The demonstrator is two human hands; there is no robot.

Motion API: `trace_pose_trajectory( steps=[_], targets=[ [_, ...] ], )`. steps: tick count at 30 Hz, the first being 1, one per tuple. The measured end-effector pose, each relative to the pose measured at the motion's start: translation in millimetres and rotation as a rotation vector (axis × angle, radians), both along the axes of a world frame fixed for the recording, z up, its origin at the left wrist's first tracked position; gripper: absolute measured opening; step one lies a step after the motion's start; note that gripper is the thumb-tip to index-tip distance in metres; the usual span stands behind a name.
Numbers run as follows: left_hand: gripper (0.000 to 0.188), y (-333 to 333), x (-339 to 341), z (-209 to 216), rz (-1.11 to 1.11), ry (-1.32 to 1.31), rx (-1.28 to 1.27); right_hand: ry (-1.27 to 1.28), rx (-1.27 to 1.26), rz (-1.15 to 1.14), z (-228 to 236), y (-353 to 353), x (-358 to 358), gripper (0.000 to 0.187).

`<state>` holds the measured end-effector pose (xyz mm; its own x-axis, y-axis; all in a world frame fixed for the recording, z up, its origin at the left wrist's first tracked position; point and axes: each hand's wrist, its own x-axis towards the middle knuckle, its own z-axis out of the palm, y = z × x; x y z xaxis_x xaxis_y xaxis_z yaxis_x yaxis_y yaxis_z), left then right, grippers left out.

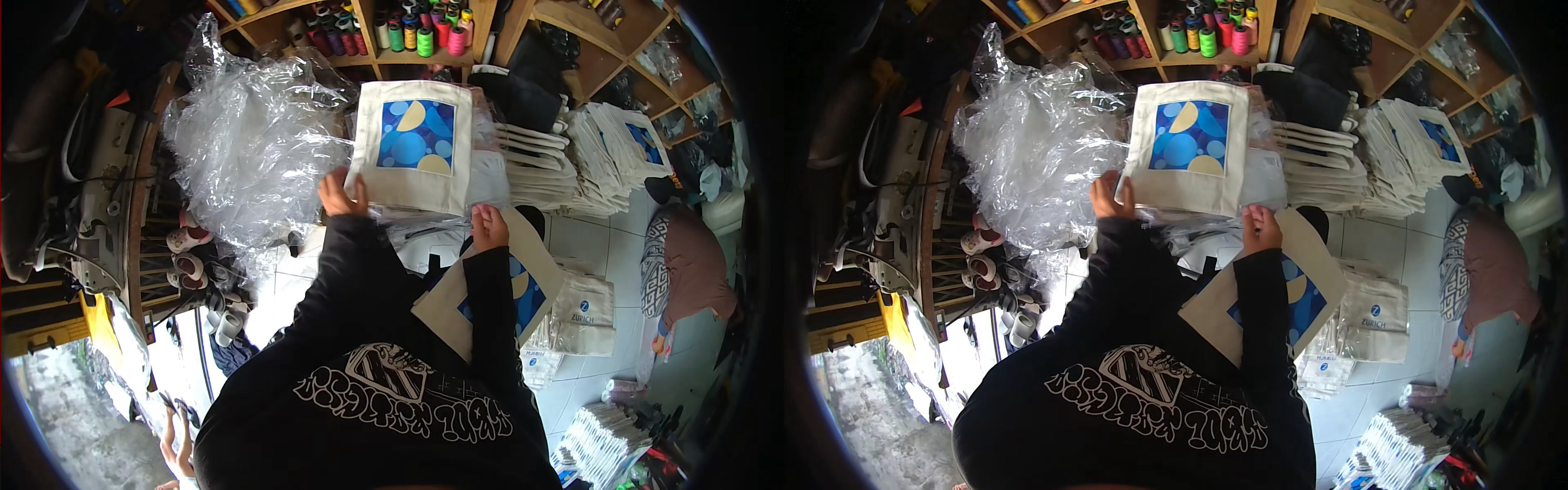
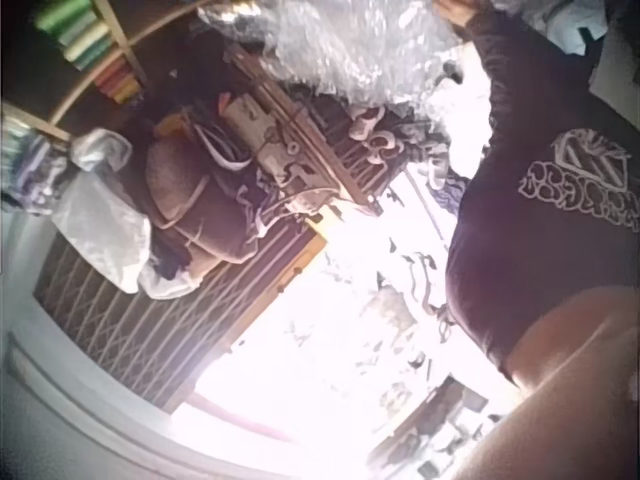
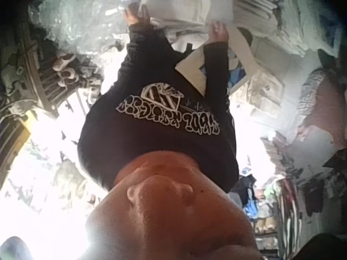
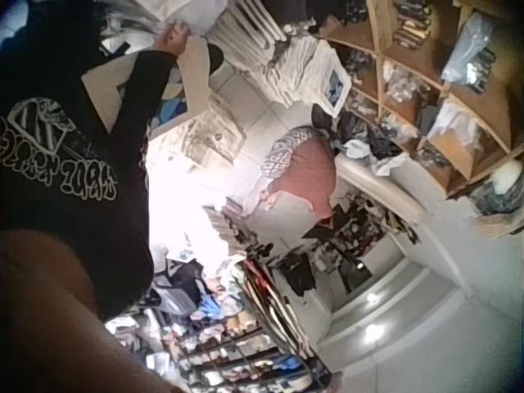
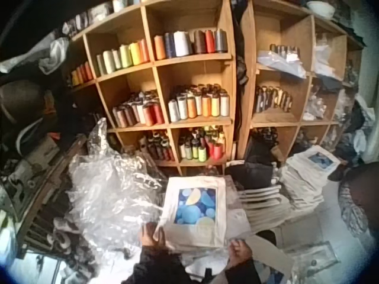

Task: The recorder is packing printed white tote bags into clear plastic sleeves in a textile manufacturing environment.

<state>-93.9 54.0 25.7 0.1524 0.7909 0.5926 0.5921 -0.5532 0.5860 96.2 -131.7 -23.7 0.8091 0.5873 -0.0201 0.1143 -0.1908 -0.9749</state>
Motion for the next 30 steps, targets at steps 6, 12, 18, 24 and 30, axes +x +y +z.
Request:
trace_pose_trajectory(
  steps=[6,12,18,24,30],
  targets=[
    [0.028,64,-43,-44,-0.210,0.011,-0.772,-0.087,-0.156,0.046,11,26,-3,0.028],
    [0.027,76,-53,-60,-0.195,-0.299,-1.068,-0.113,-0.260,0.091,1,37,6,0.028],
    [0.024,71,-43,-24,-0.355,-0.476,-1.313,-0.018,-0.206,0.088,-19,27,18,0.030],
    [0.019,77,-50,-26,-0.312,-0.413,-1.382,0.105,-0.110,0.103,-19,28,15,0.025],
    [0.017,85,-59,-43,-0.333,-0.454,-1.382,0.264,-0.011,0.127,-14,26,12,0.026]
  ],
)
